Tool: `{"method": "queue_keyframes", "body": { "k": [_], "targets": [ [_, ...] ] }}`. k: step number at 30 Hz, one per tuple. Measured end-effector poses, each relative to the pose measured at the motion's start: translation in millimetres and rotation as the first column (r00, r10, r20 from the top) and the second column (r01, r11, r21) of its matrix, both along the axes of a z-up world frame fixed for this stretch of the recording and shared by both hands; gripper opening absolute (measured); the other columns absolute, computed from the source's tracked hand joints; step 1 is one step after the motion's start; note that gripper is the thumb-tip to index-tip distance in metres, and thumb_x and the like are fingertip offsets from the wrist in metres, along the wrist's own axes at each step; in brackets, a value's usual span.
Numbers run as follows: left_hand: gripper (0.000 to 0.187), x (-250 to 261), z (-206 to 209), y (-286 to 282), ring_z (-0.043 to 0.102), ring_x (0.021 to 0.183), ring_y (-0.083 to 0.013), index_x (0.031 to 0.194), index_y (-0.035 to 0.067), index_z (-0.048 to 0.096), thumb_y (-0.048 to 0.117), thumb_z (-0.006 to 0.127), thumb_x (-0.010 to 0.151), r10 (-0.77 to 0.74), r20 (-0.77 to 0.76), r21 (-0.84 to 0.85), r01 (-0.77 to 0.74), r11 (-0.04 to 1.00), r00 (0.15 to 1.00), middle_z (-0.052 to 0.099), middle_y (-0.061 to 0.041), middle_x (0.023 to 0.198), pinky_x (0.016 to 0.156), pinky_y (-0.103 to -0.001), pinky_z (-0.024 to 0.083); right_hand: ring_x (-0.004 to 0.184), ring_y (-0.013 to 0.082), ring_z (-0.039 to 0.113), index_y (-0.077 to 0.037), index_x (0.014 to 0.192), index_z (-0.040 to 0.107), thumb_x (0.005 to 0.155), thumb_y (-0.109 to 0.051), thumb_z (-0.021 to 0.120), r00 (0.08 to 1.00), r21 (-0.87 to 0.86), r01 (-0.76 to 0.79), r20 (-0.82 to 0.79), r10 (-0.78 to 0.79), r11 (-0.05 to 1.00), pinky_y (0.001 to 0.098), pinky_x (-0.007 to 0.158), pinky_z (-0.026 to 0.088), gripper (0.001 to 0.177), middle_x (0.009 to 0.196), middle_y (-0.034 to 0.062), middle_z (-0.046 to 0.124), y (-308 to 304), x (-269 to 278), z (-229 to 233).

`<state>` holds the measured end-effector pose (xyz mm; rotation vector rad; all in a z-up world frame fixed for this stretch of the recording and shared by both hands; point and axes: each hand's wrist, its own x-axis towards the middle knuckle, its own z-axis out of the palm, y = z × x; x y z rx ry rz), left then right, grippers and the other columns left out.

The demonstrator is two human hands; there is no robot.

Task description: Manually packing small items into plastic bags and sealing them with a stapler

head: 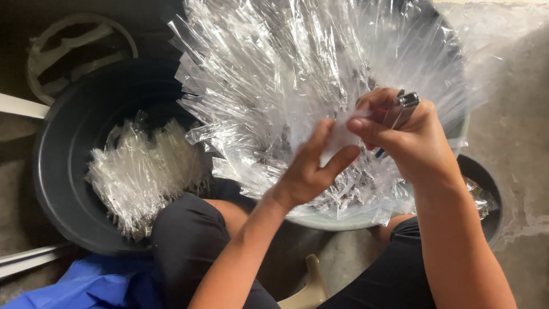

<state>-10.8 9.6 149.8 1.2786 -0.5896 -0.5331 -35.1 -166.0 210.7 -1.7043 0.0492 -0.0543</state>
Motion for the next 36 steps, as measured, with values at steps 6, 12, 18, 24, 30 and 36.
{"method": "queue_keyframes", "body": {
  "k": [6, 12, 18, 24, 30, 36],
  "targets": [
    [0.037, -12.1, -9.9, -1.6, 0.039, 0.049, -0.0063, 0.089, 0.016, 0.057, 0.043, 0.039, 0.108, 0.0, -0.174, -0.016, -0.003, 1.0, 0.985, 0.044, 0.005, 0.059, 0.044, -0.022, 0.034, 0.06, 0.0021, 0.051, -0.004, 0.134, 0.057, 0.087, -0.026, 0.08, 0.984, 0.463, 0.171, -0.117, -0.131, 0.87, 0.0182, 0.044, 0.037, 0.057, 0.091, 0.0057, 0.053, -8.5, 18.9, -14.2],
    [0.047, 3.2, -37.8, -1.0, 0.066, 0.052, -0.0206, 0.082, 0.01, 0.061, 0.039, 0.038, 0.111, 0.325, 0.072, 0.198, -0.333, 0.922, 0.943, 0.063, -0.006, 0.051, 0.061, -0.036, 0.054, 0.062, 0.0357, 0.066, 0.005, 0.122, 0.06, 0.092, -0.011, 0.076, 0.956, 0.742, 0.292, -0.249, -0.156, 0.603, 0.0455, 0.046, 0.054, 0.038, 0.086, 0.0231, 0.065, 56.8, 15.9, -46.5],
    [0.029, -10.3, -52.7, 6.2, 0.074, 0.071, -0.0268, 0.093, 0.016, 0.06, 0.033, 0.043, 0.109, 0.19, 0.268, 0.333, -0.276, 0.902, 0.944, 0.072, -0.004, 0.065, 0.07, -0.039, 0.054, 0.078, 0.0237, 0.078, 0.003, 0.098, 0.073, 0.096, -0.051, 0.064, 0.934, 0.549, 0.358, -0.211, -0.289, 0.756, 0.027, 0.072, 0.059, 0.055, 0.085, 0.0201, 0.075, 46.4, 21.7, -42.2],
    [0.017, -38.2, -33.9, 8.9, 0.056, 0.04, -0.0142, 0.097, 0.008, 0.062, 0.022, 0.057, 0.105, 0.052, -0.182, 0.092, -0.035, 0.995, 0.982, 0.062, -0.006, 0.052, 0.041, -0.026, 0.046, 0.036, 0.0204, 0.05, -0.009, 0.066, 0.048, 0.102, -0.033, 0.075, 0.898, 0.367, 0.42, -0.036, -0.439, 0.83, 0.0337, 0.039, 0.047, 0.051, 0.05, 0.0059, 0.04, 39.5, 43.8, -91.1],
    [0.026, -46.3, -44.1, 73.4, 0.054, 0.038, -0.0137, 0.09, 0.002, 0.063, 0.021, 0.056, 0.106, -0.085, -0.272, 0.183, 0.139, 0.973, 0.959, 0.057, -0.006, 0.047, 0.043, -0.024, 0.044, 0.036, 0.02, 0.058, -0.01, 0.06, 0.053, 0.102, -0.043, 0.074, 0.859, 0.332, 0.501, -0.076, -0.507, 0.799, 0.0297, 0.039, 0.047, 0.057, 0.045, 0.0091, 0.05, 10.9, 55.1, -113.0],
    [0.009, -18.9, -78.5, 219.4, 0.063, 0.053, -0.0142, 0.1, 0.002, 0.068, 0.004, 0.066, 0.091, 0.521, -0.26, 0.192, -0.486, 0.853, 0.813, 0.069, -0.014, 0.075, 0.053, -0.027, 0.056, 0.058, 0.0222, 0.073, -0.006, 0.081, 0.058, 0.102, -0.041, 0.077, 0.786, 0.356, 0.604, -0.122, -0.606, 0.713, 0.0406, 0.051, 0.067, 0.044, 0.068, 0.0073, 0.058, -57.1, 59.7, -114.0]
  ]
}}
